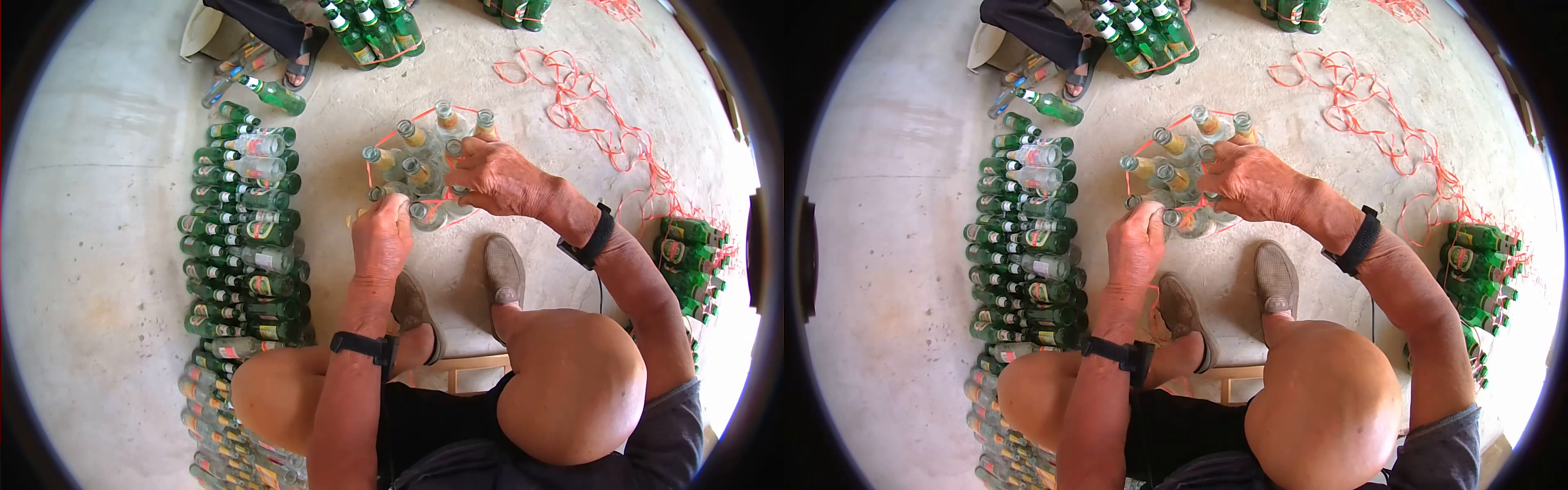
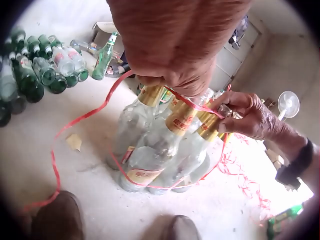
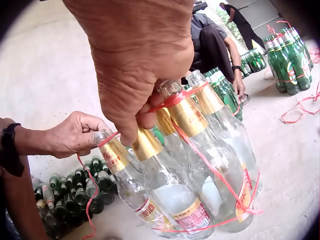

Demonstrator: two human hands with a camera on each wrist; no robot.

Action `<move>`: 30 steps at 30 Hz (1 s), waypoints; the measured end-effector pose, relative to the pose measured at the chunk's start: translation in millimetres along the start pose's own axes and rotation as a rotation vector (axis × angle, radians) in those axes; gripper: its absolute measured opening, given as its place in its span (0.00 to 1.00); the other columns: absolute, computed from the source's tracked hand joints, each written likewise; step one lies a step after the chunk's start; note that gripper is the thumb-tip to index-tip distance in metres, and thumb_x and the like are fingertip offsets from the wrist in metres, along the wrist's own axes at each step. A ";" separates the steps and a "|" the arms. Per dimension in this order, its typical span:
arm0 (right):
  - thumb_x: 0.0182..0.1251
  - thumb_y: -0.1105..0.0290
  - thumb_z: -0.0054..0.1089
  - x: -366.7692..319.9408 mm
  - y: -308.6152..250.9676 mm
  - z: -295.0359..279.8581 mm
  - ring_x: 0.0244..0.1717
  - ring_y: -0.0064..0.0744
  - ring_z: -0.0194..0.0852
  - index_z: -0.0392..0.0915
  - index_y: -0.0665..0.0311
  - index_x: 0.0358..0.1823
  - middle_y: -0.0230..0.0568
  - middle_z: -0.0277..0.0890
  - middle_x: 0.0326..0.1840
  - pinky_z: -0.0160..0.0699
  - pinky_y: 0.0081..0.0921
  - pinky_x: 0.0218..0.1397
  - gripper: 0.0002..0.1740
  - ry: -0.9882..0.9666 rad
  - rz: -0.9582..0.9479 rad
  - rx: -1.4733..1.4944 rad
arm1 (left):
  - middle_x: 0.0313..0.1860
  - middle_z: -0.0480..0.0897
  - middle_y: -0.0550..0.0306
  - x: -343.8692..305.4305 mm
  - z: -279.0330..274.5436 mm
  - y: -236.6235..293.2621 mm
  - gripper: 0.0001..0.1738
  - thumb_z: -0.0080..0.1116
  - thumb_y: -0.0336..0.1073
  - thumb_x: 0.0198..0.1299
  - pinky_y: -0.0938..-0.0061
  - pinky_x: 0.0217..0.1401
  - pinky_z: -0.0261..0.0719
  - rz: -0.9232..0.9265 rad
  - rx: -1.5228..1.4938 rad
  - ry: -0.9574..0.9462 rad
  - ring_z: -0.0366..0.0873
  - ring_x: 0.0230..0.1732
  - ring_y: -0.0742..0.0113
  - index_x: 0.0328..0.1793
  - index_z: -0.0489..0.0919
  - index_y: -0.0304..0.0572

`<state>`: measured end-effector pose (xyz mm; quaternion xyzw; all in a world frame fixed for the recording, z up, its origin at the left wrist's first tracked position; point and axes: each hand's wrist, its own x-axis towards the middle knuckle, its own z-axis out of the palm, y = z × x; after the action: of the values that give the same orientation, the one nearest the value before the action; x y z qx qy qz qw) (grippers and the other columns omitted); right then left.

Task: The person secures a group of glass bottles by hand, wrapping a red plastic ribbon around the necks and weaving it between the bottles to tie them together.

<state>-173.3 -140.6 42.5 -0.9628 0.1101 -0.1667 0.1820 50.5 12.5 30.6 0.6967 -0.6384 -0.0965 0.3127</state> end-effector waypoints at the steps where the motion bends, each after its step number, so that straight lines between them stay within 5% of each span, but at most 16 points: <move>1: 0.52 0.64 0.80 0.2 -0.2 0.1 0.48 0.45 0.77 0.84 0.59 0.45 0.36 0.83 0.37 0.81 0.43 0.57 0.19 0.001 -0.001 -0.003 | 0.37 0.89 0.42 -2.5 2.2 1.3 0.03 0.65 0.32 0.72 0.49 0.40 0.85 -0.008 0.001 0.027 0.88 0.38 0.38 0.45 0.85 0.41; 19: 0.54 0.59 0.80 -2.9 -2.6 1.6 0.50 0.42 0.81 0.86 0.54 0.48 0.31 0.89 0.45 0.78 0.43 0.66 0.20 0.023 0.065 -0.078 | 0.31 0.87 0.41 -18.9 14.1 9.0 0.03 0.67 0.29 0.70 0.53 0.36 0.83 -0.218 -0.144 0.158 0.88 0.32 0.39 0.44 0.83 0.39; 22: 0.55 0.59 0.80 -2.0 -2.5 1.4 0.50 0.41 0.80 0.87 0.53 0.50 0.31 0.90 0.47 0.77 0.41 0.67 0.21 0.024 0.076 -0.058 | 0.27 0.86 0.47 -22.4 16.8 2.1 0.03 0.67 0.25 0.71 0.66 0.34 0.82 -0.138 -0.113 0.200 0.87 0.27 0.63 0.46 0.83 0.35; 25: 0.55 0.60 0.80 -0.4 -6.5 -2.5 0.49 0.41 0.78 0.88 0.53 0.50 0.30 0.90 0.47 0.77 0.41 0.67 0.21 -0.014 0.102 -0.062 | 0.28 0.86 0.53 -30.0 22.5 1.2 0.03 0.67 0.25 0.72 0.71 0.34 0.81 -0.249 -0.240 0.218 0.84 0.28 0.72 0.46 0.83 0.33; 28: 0.56 0.60 0.80 -1.2 -4.9 0.5 0.48 0.41 0.77 0.89 0.52 0.52 0.29 0.90 0.46 0.76 0.41 0.67 0.22 0.011 0.093 -0.056 | 0.26 0.86 0.47 -32.1 26.2 0.3 0.02 0.66 0.27 0.71 0.62 0.33 0.83 -0.332 -0.366 0.239 0.88 0.27 0.54 0.44 0.83 0.37; 30: 0.55 0.59 0.80 -0.1 -5.0 -0.7 0.48 0.40 0.77 0.89 0.52 0.53 0.29 0.90 0.47 0.76 0.41 0.67 0.23 0.014 0.085 -0.049 | 0.26 0.86 0.47 -34.3 28.0 -0.8 0.03 0.67 0.27 0.70 0.65 0.32 0.82 -0.334 -0.359 0.263 0.87 0.26 0.59 0.44 0.83 0.36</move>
<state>-172.9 -136.2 45.0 -0.9603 0.1562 -0.1628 0.1643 30.6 36.4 -0.9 0.7324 -0.4411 -0.1670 0.4911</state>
